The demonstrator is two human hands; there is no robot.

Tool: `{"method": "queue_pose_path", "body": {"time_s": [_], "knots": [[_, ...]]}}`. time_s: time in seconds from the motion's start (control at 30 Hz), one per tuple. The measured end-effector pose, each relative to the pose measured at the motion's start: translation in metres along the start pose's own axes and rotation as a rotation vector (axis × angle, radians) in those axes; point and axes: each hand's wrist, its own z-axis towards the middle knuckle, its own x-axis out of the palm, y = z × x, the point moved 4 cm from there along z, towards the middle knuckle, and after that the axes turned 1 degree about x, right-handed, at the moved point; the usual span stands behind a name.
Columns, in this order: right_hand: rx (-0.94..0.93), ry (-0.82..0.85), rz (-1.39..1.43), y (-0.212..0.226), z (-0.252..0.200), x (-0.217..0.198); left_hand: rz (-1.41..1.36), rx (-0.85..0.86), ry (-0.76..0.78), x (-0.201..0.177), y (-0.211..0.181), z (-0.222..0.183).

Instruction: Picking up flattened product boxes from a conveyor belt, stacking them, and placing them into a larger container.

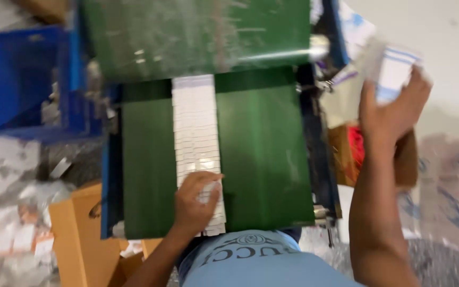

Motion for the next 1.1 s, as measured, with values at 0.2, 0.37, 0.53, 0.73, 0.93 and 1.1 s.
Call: {"method": "queue_pose_path", "body": {"time_s": [0.2,0.37,0.53,0.73,0.93,1.1], "knots": [[0.326,0.821,1.069,0.160,-0.161,0.006,0.186,-0.504,-0.068,-0.057,0.055,-0.058],[0.698,1.279,1.140,0.216,-0.242,0.007,-0.058,-0.756,0.024,-0.049,0.062,-0.098],[0.733,1.229,1.150,0.232,-0.267,0.036,-0.135,-0.541,0.038,-0.027,0.075,-0.088],[0.095,0.765,1.024,0.261,-0.212,0.083,-0.736,-0.630,-0.117,0.013,0.131,-0.009],[-0.071,0.542,0.763,0.269,-0.111,0.162,-0.879,-0.659,-0.218,0.008,0.195,0.103],[0.162,0.548,1.183,0.258,-0.116,0.212,-0.864,-0.250,-0.054,0.006,0.221,0.114]]}}
